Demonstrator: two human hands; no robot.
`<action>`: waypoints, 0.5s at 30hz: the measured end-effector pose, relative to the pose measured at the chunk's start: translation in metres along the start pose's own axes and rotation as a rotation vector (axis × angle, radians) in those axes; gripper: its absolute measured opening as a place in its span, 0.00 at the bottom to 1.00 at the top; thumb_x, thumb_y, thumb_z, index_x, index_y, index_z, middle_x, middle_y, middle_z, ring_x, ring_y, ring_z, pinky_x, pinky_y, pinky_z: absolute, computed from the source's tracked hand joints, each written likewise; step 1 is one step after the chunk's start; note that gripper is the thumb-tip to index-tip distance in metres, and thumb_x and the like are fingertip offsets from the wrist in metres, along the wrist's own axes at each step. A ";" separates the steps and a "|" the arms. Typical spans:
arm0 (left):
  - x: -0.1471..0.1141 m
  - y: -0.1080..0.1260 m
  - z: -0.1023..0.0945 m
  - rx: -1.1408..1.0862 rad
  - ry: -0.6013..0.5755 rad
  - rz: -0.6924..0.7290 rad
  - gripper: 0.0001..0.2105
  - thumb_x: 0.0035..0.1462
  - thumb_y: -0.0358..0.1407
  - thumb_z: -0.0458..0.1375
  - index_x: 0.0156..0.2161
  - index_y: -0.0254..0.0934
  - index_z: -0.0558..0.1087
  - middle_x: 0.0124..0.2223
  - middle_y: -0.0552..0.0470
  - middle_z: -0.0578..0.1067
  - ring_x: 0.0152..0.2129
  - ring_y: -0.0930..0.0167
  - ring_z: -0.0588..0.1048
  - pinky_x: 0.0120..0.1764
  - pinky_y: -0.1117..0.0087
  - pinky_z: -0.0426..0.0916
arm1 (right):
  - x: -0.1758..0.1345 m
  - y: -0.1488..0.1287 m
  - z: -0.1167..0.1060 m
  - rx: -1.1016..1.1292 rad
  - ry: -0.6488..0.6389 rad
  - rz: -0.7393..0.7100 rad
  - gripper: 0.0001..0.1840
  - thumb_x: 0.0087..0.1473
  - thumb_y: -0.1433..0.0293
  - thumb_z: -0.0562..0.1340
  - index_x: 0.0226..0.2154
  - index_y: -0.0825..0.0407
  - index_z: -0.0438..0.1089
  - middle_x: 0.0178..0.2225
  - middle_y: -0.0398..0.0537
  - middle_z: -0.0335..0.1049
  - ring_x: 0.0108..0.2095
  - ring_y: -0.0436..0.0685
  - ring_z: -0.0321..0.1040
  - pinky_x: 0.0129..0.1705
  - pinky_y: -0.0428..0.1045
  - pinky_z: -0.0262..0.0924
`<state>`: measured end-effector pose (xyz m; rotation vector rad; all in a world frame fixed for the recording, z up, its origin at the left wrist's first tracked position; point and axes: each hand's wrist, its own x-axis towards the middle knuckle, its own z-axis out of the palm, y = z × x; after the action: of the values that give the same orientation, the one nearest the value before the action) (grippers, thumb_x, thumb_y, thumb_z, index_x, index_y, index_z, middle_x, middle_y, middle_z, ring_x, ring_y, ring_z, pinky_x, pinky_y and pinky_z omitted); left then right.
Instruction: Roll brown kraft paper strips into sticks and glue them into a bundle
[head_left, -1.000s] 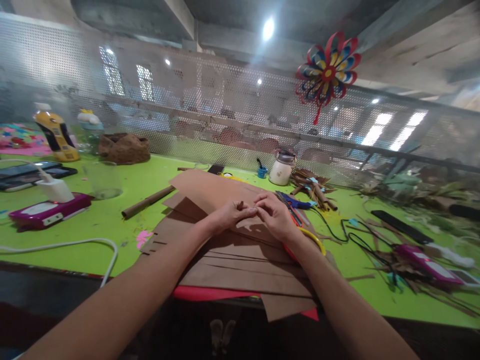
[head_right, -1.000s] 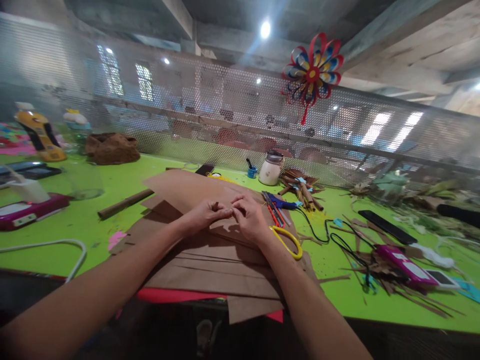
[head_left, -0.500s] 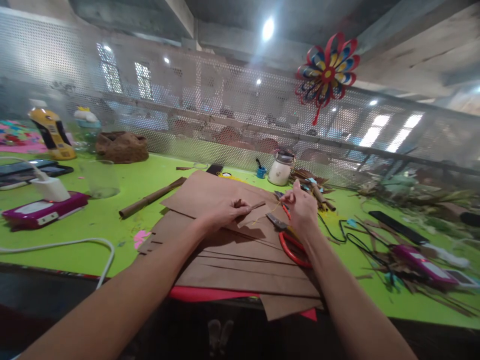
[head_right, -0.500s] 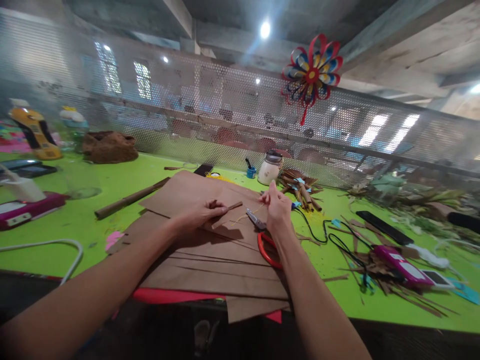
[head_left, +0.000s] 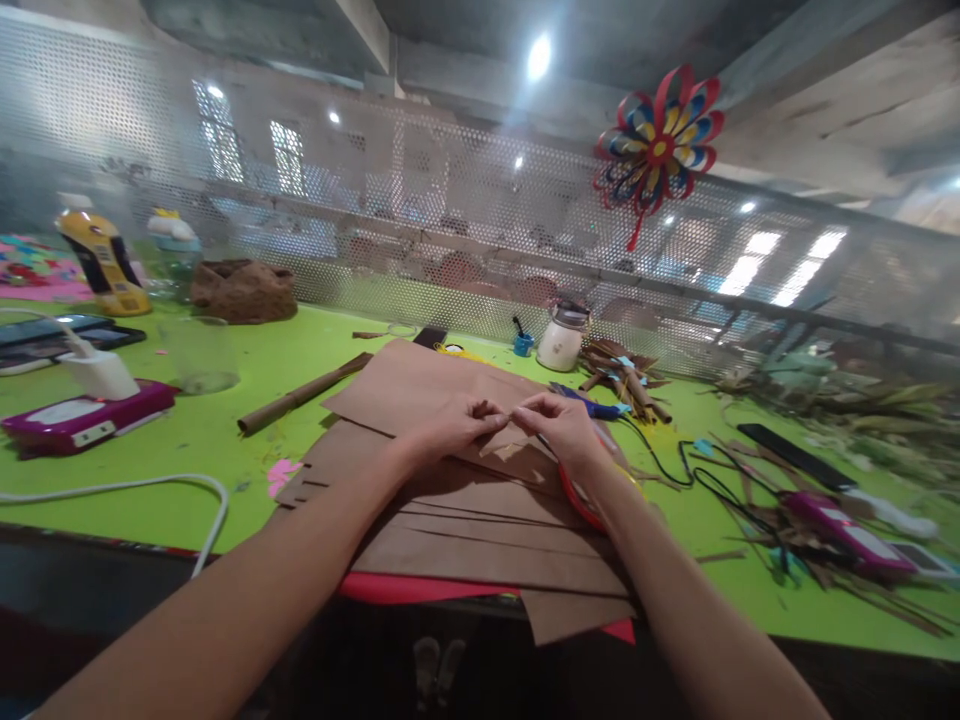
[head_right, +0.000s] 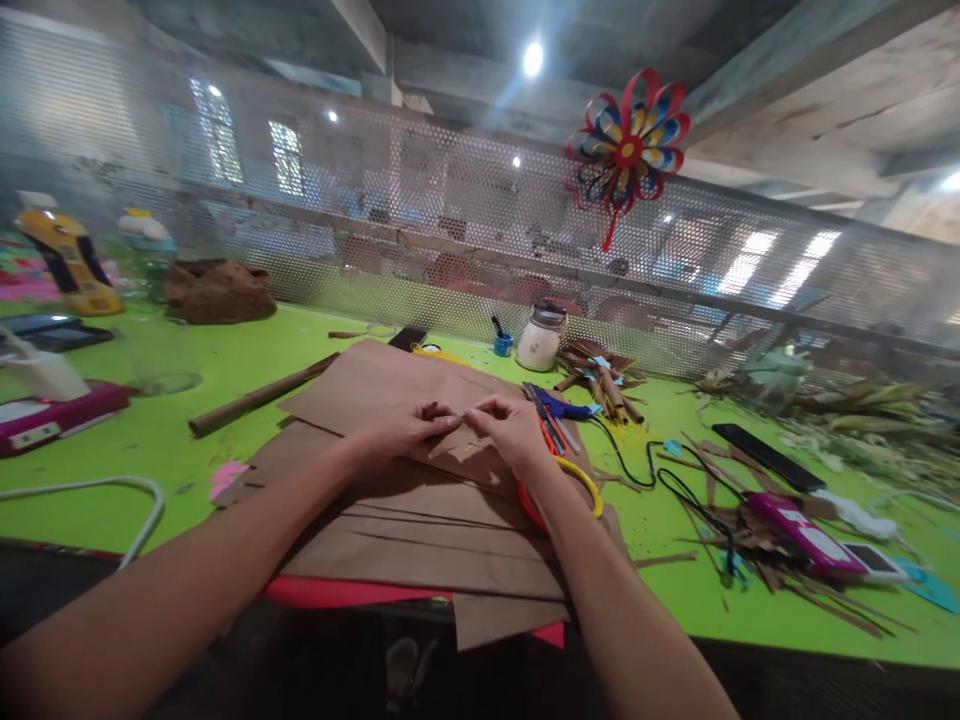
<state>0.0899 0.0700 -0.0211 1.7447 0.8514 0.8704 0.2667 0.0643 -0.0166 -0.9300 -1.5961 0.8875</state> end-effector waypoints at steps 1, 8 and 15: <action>0.001 -0.001 -0.001 0.014 -0.009 0.003 0.16 0.48 0.46 0.54 0.25 0.32 0.68 0.19 0.57 0.61 0.16 0.79 0.57 0.22 0.75 0.51 | 0.000 0.000 -0.001 -0.012 0.011 -0.006 0.13 0.38 0.62 0.65 0.22 0.56 0.71 0.17 0.41 0.66 0.19 0.47 0.58 0.24 0.45 0.55; 0.003 -0.002 -0.009 0.095 0.073 -0.021 0.15 0.46 0.45 0.56 0.24 0.33 0.67 0.20 0.56 0.64 0.17 0.78 0.58 0.21 0.75 0.51 | 0.005 0.007 -0.011 0.014 0.101 0.024 0.12 0.39 0.62 0.64 0.22 0.56 0.71 0.16 0.39 0.63 0.16 0.45 0.54 0.20 0.44 0.50; 0.009 -0.010 -0.011 0.086 0.064 0.002 0.12 0.45 0.42 0.57 0.25 0.32 0.69 0.20 0.56 0.65 0.18 0.78 0.60 0.23 0.75 0.54 | 0.006 0.013 -0.010 0.102 0.109 0.080 0.12 0.38 0.62 0.66 0.21 0.55 0.70 0.14 0.38 0.60 0.16 0.44 0.52 0.19 0.43 0.52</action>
<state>0.0836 0.0851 -0.0267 1.8005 0.9413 0.9067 0.2773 0.0759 -0.0236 -0.9588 -1.4165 0.9483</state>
